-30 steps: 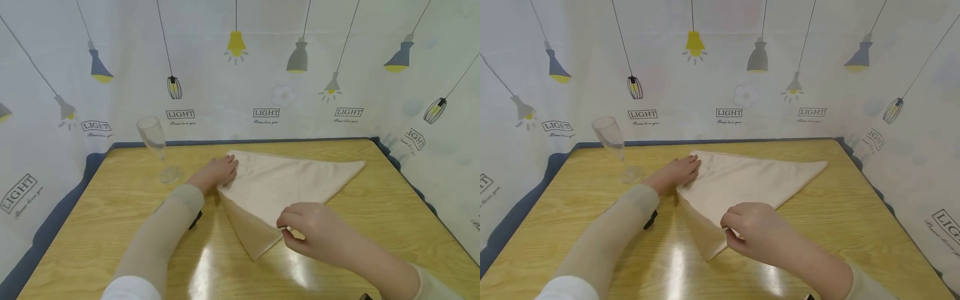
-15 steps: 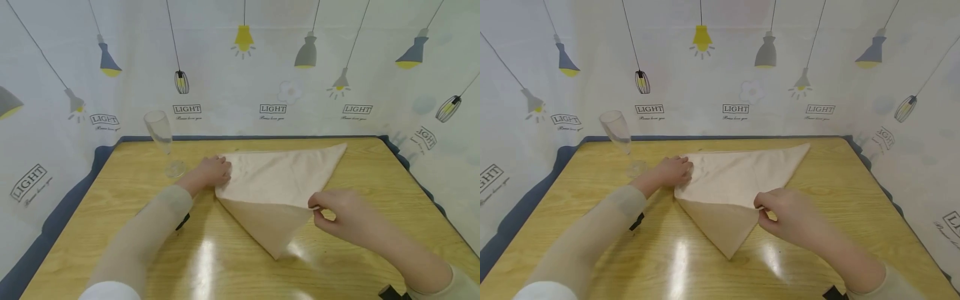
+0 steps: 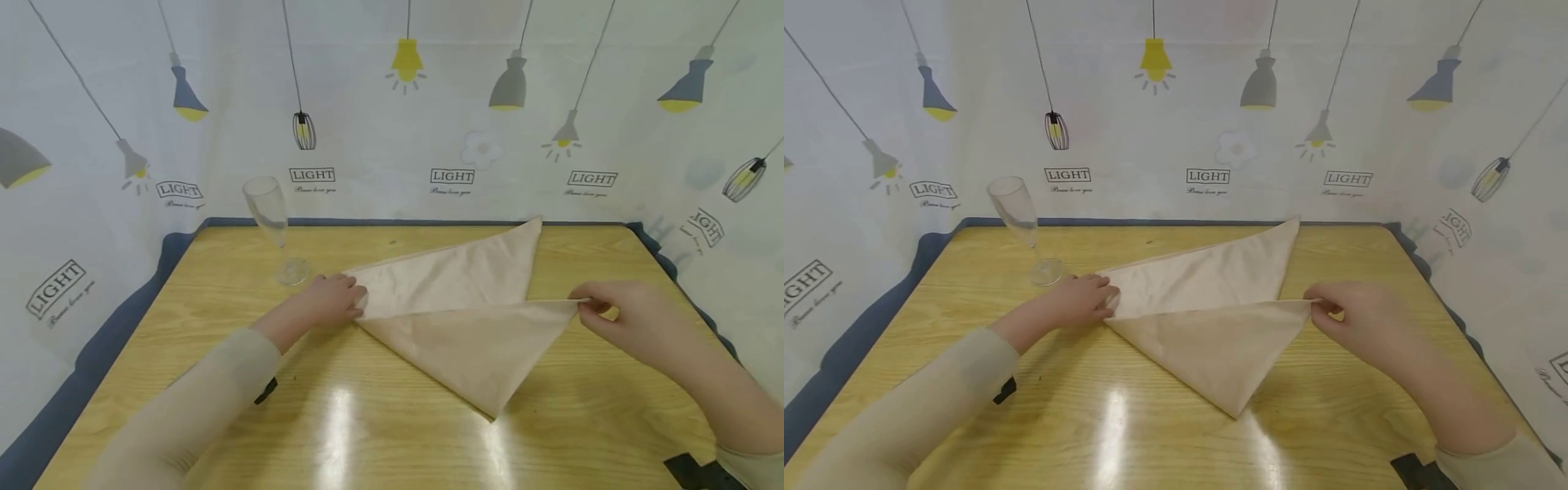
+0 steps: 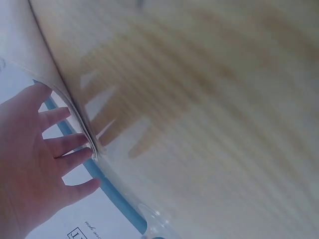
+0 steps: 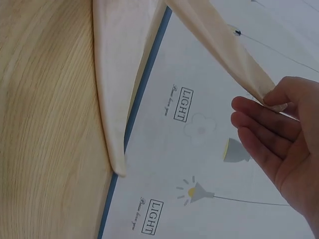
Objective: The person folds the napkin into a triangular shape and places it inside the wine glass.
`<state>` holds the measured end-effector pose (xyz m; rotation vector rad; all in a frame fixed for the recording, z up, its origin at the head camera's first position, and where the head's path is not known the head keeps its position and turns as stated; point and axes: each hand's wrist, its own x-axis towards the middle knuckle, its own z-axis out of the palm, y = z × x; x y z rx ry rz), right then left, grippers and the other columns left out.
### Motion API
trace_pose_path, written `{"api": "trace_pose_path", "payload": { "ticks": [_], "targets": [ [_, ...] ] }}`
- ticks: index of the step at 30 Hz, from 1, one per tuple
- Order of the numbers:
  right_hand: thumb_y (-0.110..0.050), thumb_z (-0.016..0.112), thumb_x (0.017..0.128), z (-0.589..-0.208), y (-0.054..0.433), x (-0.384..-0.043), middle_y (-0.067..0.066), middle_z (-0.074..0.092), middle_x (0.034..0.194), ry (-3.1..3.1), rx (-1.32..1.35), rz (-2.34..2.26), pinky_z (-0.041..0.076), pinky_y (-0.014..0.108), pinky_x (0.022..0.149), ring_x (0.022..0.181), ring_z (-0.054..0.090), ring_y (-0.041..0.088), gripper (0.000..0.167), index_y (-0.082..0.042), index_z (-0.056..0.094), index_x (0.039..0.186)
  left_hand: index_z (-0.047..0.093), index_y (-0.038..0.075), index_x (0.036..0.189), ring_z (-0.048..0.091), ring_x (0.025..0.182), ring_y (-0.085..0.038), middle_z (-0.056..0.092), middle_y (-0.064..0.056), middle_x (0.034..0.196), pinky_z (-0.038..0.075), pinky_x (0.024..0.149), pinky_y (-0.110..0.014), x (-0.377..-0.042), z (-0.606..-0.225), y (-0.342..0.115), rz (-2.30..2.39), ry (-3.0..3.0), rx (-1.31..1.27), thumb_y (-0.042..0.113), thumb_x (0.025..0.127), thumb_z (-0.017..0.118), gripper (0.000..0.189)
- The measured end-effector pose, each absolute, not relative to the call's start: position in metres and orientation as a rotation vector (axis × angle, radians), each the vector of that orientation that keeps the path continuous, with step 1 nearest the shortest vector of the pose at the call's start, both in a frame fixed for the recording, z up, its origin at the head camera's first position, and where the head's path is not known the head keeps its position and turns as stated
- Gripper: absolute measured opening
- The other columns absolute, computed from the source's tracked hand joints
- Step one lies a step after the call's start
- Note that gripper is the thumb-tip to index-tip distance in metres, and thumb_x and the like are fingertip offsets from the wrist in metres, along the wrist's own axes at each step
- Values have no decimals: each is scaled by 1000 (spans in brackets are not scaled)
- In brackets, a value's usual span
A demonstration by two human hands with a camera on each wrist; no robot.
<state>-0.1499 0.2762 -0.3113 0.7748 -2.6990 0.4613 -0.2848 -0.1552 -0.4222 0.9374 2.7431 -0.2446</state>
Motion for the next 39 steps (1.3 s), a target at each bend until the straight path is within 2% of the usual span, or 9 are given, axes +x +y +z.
{"api": "trace_pose_path", "payload": {
  "ticks": [7,9,11,14,20,30,32,36,39],
  "targets": [
    [1,73,77,-302,289,-141,-6,70,81,-2592,802,379,45,20,50,68,63,8,23,-14,72,94,39,13,150,29,140,-36,32,-18,153,30,106,-61,-272,-419,-163,-153,2698,929,25,104,40,47],
    [-12,67,88,-298,290,-138,-7,70,80,-2502,872,372,47,16,52,67,64,8,7,-14,72,92,38,14,150,27,142,-35,29,-17,155,27,108,-60,-273,-419,-164,-136,2702,915,25,102,43,49],
    [-29,56,96,-292,289,-135,-7,70,79,-2419,925,359,47,13,55,66,63,7,22,-15,72,89,41,13,149,29,141,-35,33,-16,154,27,109,-60,-275,-420,-165,-113,2719,924,27,101,48,50],
    [-49,35,100,-283,288,-129,-7,69,78,-2357,941,336,48,13,56,64,62,8,53,-14,72,86,45,11,145,42,132,-33,45,-14,144,36,105,-55,-281,-422,-164,-102,2770,964,26,99,55,49],
    [-46,39,100,-273,289,-123,-7,68,72,-2241,916,319,47,15,58,61,59,5,51,-14,72,79,57,7,132,59,99,-26,59,-12,115,51,85,-40,-291,-423,-157,-65,2867,1015,12,97,59,36],
    [-51,38,98,-264,299,-118,6,69,70,-2253,779,280,42,13,58,59,57,10,61,-3,73,83,69,8,92,62,84,-24,66,-7,91,53,76,-38,-296,-424,-145,-171,2995,1107,11,92,68,3],
    [-43,46,98,-262,304,-118,10,69,73,-2296,695,270,41,11,57,64,57,7,51,-1,74,88,68,8,87,63,79,-23,67,-6,86,53,72,-37,-295,-422,-144,-194,3016,1104,8,91,67,4],
    [-9,60,92,-260,308,-119,19,68,79,-2403,475,344,37,7,52,77,43,-18,19,4,71,99,70,9,87,64,75,-21,67,-4,83,54,66,-35,-290,-415,-143,-190,3033,1058,5,91,65,7],
    [5,61,88,-262,310,-122,25,66,86,-2445,328,431,33,3,51,83,30,-28,18,6,69,104,71,10,91,64,73,-19,66,-3,83,53,62,-34,-287,-413,-143,-175,3054,1049,7,90,67,6]
  ]
}}
